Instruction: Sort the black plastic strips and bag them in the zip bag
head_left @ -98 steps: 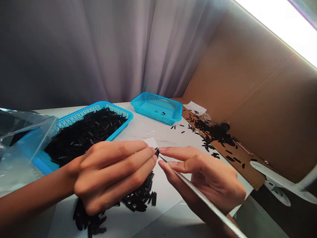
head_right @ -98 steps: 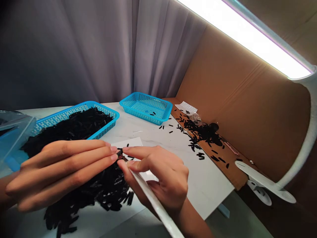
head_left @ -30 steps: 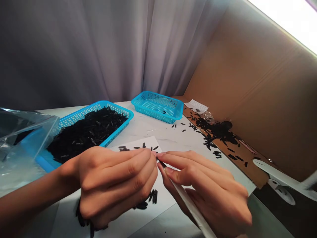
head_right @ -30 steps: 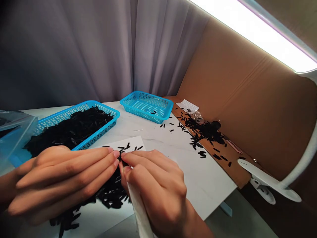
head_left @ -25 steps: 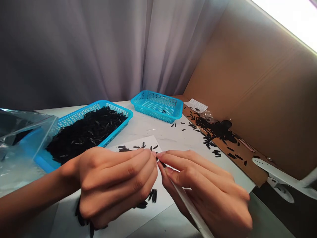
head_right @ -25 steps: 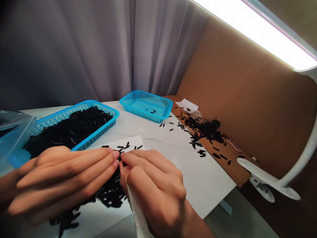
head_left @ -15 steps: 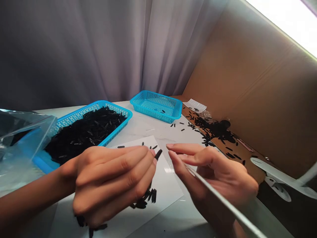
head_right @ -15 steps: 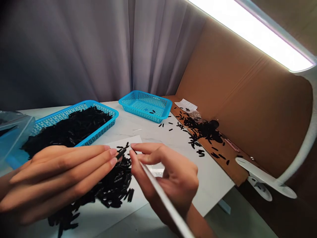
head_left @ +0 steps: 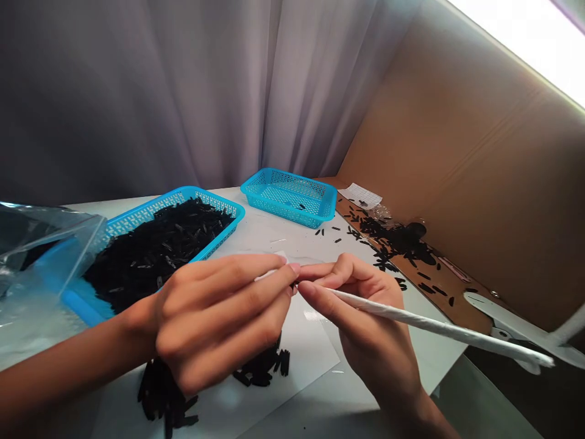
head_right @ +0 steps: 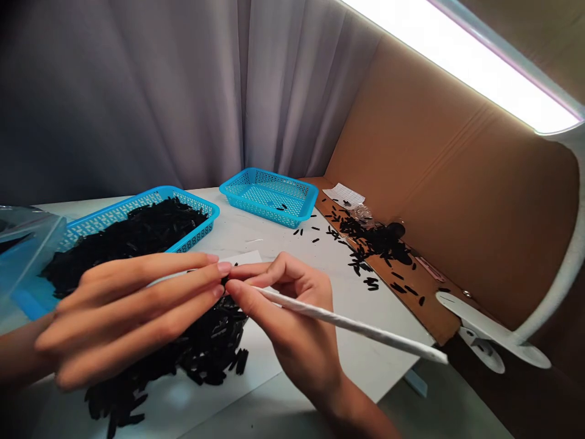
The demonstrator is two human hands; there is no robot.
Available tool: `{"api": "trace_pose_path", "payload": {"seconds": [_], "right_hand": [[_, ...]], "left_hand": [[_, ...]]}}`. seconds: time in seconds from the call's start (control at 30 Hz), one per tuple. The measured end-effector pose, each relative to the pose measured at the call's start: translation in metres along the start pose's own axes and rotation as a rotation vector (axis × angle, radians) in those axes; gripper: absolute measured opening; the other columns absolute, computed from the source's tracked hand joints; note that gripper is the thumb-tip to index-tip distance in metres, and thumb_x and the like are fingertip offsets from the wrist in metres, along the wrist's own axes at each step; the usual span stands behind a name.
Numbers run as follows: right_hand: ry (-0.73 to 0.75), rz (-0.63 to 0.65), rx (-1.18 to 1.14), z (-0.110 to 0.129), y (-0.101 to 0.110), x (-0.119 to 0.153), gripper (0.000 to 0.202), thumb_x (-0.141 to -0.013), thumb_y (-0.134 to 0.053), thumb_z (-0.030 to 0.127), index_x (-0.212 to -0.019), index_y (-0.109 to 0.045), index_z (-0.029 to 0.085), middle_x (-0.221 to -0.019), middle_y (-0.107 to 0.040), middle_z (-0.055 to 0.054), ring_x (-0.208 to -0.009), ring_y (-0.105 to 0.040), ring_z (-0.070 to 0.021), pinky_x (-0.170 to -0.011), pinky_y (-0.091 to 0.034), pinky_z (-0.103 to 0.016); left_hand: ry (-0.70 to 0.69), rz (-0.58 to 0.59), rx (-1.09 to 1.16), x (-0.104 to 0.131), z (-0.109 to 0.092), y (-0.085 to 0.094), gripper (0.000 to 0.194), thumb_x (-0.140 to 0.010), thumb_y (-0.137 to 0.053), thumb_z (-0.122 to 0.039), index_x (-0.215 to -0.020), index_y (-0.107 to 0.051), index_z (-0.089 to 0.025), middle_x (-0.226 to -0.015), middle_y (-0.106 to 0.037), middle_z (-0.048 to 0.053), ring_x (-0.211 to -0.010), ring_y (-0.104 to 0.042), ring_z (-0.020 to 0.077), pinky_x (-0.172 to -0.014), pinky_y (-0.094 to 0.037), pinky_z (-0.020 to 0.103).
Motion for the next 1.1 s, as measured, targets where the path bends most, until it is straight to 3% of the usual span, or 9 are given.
{"api": "trace_pose_path", "payload": {"seconds": [0.13,0.23,0.47,0.7,1.1], "right_hand": [[-0.058,0.027,-0.044,-0.006,0.000,-0.003,0.018,-0.077,-0.085,0.011,-0.070,-0.072,0.021,-0.092,-0.082,-0.002,-0.091,-0.077,-0.0164,-0.080,-0.061,-0.023],[-0.118,0.046,-0.087,-0.012,0.000,-0.005,0.019,-0.076,-0.086,0.012,-0.069,-0.071,0.021,-0.089,-0.082,-0.001,-0.083,-0.076,-0.0130,-0.076,-0.060,-0.020],[-0.173,0.038,-0.094,-0.015,0.005,-0.010,0.023,-0.075,-0.088,0.017,-0.065,-0.067,0.020,-0.082,-0.081,-0.002,-0.078,-0.075,-0.0114,-0.077,-0.057,-0.020],[-0.206,0.124,-0.022,-0.012,0.005,-0.011,0.025,-0.074,-0.088,0.017,-0.064,-0.065,0.019,-0.085,-0.082,-0.005,-0.079,-0.076,-0.0155,-0.073,-0.059,-0.025],[-0.213,0.109,0.040,-0.011,0.007,-0.013,0.028,-0.070,-0.090,0.017,-0.063,-0.063,0.018,-0.083,-0.082,-0.006,-0.078,-0.077,-0.0164,-0.071,-0.060,-0.025]], "left_hand": [[0.147,-0.046,0.144,0.004,0.014,-0.004,0.026,-0.102,-0.049,-0.014,-0.092,-0.073,-0.013,-0.094,-0.079,0.006,-0.100,-0.075,0.0176,-0.089,-0.066,0.028],[0.170,-0.082,0.232,0.006,0.019,-0.004,0.022,-0.101,-0.054,-0.014,-0.091,-0.074,-0.011,-0.089,-0.079,0.007,-0.096,-0.075,0.0162,-0.084,-0.065,0.024],[0.096,-0.004,0.311,0.006,0.024,-0.009,0.014,-0.096,-0.061,-0.010,-0.097,-0.075,-0.009,-0.097,-0.078,0.010,-0.096,-0.072,0.0177,-0.083,-0.064,0.026],[0.123,0.050,0.379,0.003,0.029,-0.013,0.021,-0.100,-0.052,-0.012,-0.102,-0.072,-0.011,-0.095,-0.078,0.009,-0.092,-0.073,0.0182,-0.079,-0.065,0.029],[0.081,0.108,0.359,0.006,0.027,-0.016,0.021,-0.099,-0.051,-0.012,-0.106,-0.071,-0.017,-0.098,-0.079,0.008,-0.095,-0.074,0.0204,-0.078,-0.066,0.032]]}}
Point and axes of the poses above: each hand's wrist, its own x-axis away from the middle knuckle, its own y-axis out of the back of the hand, z = x × y, the point moved 10 cm from there along -x, towards the middle knuckle
